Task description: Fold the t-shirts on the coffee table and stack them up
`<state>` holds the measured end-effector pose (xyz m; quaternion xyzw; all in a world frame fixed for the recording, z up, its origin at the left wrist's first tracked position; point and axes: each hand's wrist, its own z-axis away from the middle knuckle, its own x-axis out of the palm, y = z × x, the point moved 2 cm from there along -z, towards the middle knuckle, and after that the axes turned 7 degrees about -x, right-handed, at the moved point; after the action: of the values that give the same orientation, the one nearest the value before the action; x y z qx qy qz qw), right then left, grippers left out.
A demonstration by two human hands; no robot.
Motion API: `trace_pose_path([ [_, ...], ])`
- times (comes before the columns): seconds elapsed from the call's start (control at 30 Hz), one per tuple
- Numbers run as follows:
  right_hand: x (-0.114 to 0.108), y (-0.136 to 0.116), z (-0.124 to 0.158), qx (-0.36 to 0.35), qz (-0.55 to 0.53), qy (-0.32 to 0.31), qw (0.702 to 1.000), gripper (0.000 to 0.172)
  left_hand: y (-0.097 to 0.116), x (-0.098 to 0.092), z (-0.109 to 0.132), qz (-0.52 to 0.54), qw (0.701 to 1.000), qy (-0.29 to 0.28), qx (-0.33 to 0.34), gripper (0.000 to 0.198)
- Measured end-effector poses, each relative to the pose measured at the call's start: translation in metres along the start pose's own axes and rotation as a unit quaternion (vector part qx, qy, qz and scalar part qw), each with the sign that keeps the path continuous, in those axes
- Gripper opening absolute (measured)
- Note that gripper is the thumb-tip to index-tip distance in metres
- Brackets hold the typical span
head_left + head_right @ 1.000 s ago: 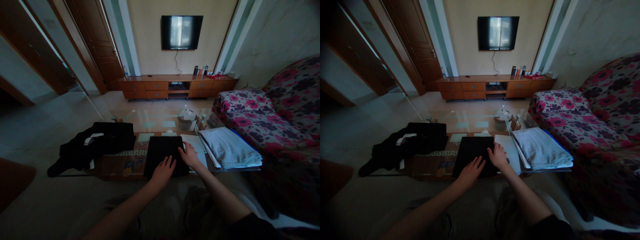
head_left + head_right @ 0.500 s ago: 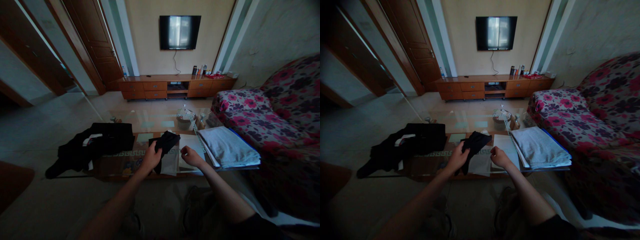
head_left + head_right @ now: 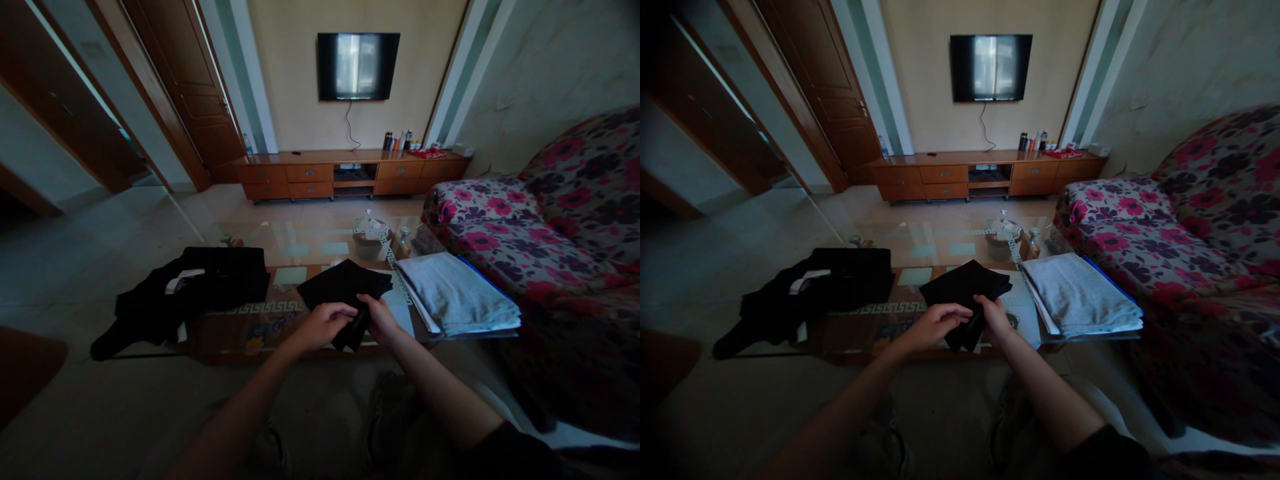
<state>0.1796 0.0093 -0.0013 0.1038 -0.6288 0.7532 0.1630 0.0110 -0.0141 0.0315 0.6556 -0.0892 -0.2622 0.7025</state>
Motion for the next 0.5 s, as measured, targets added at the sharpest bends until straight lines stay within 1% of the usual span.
trace_pose_path([
  [0.1,-0.006,0.001,-0.012,-0.007,-0.008,0.038,0.999,0.037,0.005,0.0,0.004,-0.05,0.999,0.011,0.007,0.031],
  [0.17,-0.009,-0.005,-0.021,-0.019,-0.022,0.056,0.998,0.037,0.008,0.002,0.007,-0.078,0.997,0.0,0.008,0.031],
  [0.23,-0.012,-0.02,-0.032,-0.037,-0.044,0.062,0.996,0.036,0.011,0.004,0.011,-0.101,0.995,-0.02,0.008,0.031],
  [0.3,-0.02,-0.044,-0.045,-0.065,-0.065,0.054,0.994,0.034,0.013,0.006,0.013,-0.128,0.991,-0.042,0.008,0.033],
  [0.37,-0.035,-0.072,-0.059,-0.097,-0.085,0.051,0.99,0.031,0.013,0.008,0.015,-0.152,0.986,-0.062,-0.001,0.035],
  [0.4,-0.047,-0.087,-0.065,-0.116,-0.096,0.049,0.987,0.029,0.011,0.008,0.016,-0.159,0.985,-0.072,-0.007,0.036],
  [0.43,-0.062,-0.101,-0.07,-0.137,-0.101,0.052,0.984,0.027,0.01,0.009,0.017,-0.163,0.983,-0.083,-0.013,0.037],
  [0.5,-0.098,-0.123,-0.076,-0.192,-0.083,0.079,0.975,0.027,0.006,0.009,0.02,-0.168,0.981,-0.1,-0.017,0.04],
])
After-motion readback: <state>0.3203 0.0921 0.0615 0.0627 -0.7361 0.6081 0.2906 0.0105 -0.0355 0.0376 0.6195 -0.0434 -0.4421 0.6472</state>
